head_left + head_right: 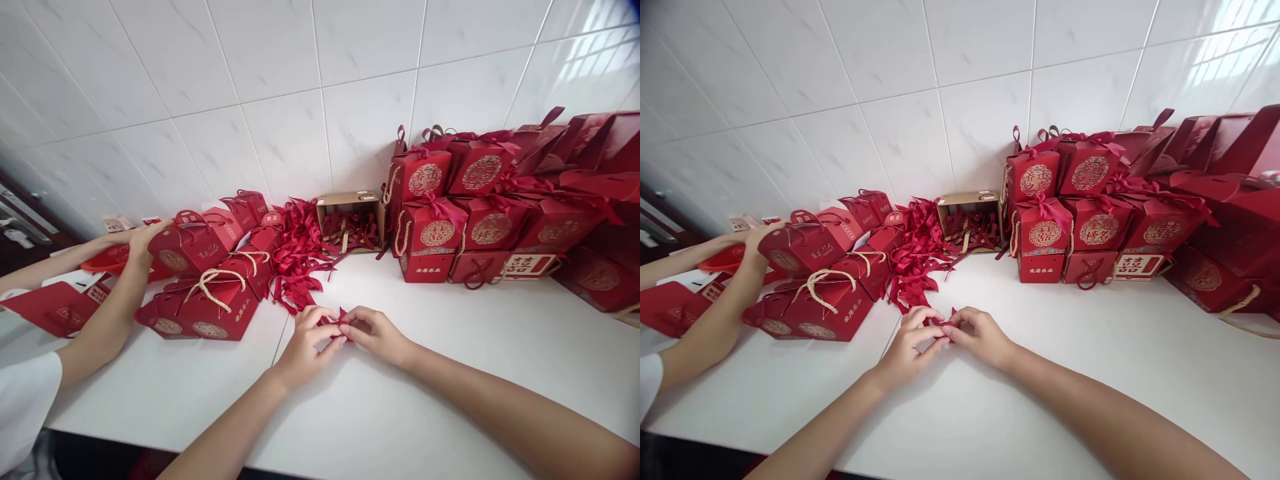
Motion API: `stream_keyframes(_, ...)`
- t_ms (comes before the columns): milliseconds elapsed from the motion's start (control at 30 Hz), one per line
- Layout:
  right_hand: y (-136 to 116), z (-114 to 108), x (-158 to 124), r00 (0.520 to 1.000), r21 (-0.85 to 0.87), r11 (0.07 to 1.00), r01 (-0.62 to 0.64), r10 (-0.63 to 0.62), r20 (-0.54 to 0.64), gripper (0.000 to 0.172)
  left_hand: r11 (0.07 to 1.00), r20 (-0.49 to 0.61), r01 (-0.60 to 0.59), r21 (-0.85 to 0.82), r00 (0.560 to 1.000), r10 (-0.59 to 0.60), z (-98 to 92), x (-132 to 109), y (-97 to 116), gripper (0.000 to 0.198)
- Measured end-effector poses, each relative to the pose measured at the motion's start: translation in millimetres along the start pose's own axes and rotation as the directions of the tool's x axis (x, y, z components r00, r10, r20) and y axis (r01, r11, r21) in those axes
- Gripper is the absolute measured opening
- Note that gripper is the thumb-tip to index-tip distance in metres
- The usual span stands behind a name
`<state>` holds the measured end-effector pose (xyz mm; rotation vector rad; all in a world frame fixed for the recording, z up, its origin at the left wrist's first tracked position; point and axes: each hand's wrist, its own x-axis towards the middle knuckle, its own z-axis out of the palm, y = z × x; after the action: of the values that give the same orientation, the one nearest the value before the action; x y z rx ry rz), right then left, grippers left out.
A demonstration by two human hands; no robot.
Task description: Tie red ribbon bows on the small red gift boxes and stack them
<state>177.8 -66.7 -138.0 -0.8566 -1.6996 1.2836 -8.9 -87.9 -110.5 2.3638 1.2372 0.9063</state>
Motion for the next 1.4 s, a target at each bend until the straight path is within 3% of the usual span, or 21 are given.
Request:
stream_keyframes(200,-7,-2,1,0.994,0.261,0.96,-0.105,0.097,0.042,0.034,0.995,-0.017,0.066,-0.077,0.998,-0.067,0.5,0,-3,0.014)
stream_keyframes(367,-20,-9,-1,0.979,0.662,0.727,-0.183,0.193,0.059,0.023,0.979,0.109,0.134,-0.153,0.987,-0.118,0.3,3,2,0.015)
stream_keyframes(500,-25,-8,-2,0.968,0.661,0.713,-0.235,0.232,0.093,0.027,0.952,0.175,0.181,-0.245,0.975,-0.14,-2.6,4,4,0.028)
stream_keyframes(700,-24,8,-9,0.941,0.498,0.799,-0.336,0.26,0.217,0.037,0.885,0.107,0.282,-0.369,0.959,-0.261,-6.8,3,5,0.031)
stream_keyframes(767,-22,13,-12,0.928,0.452,0.816,-0.361,0.266,0.261,0.04,0.813,0.095,0.343,-0.471,0.936,-0.34,-6.9,3,5,0.033)
stream_keyframes(867,-19,19,-17,0.914,0.35,0.859,-0.373,0.274,0.301,0.041,0.578,0.097,0.422,-0.699,0.856,-0.507,-6.7,5,3,0.032)
stream_keyframes(967,-25,22,-24,0.908,0.27,0.89,-0.368,0.282,0.31,0.036,0.302,0.089,0.358,-0.883,0.761,-0.642,-7.4,10,-1,0.024)
stream_keyframes(1033,-35,22,-29,0.9,0.232,0.9,-0.37,0.285,0.331,0.032,0.194,0.094,0.306,-0.932,0.722,-0.686,-8.5,14,-4,0.027)
stream_keyframes(1167,-60,10,-35,0.93,0.244,0.922,-0.302,0.229,0.288,0.022,0.109,0.108,0.276,-0.955,0.662,-0.741,-10.7,16,-12,0.027)
stream_keyframes(1267,-79,-6,-35,0.958,0.32,0.913,-0.252,0.19,0.213,0.034,0.077,0.124,0.276,-0.958,0.64,-0.759,-10.1,15,-17,0.025)
stream_keyframes(1400,-108,-30,-35,0.981,0.349,0.923,-0.164,0.114,0.158,0.016,0.064,0.132,0.281,-0.957,0.625,-0.769,-7.8,15,-20,0.02)
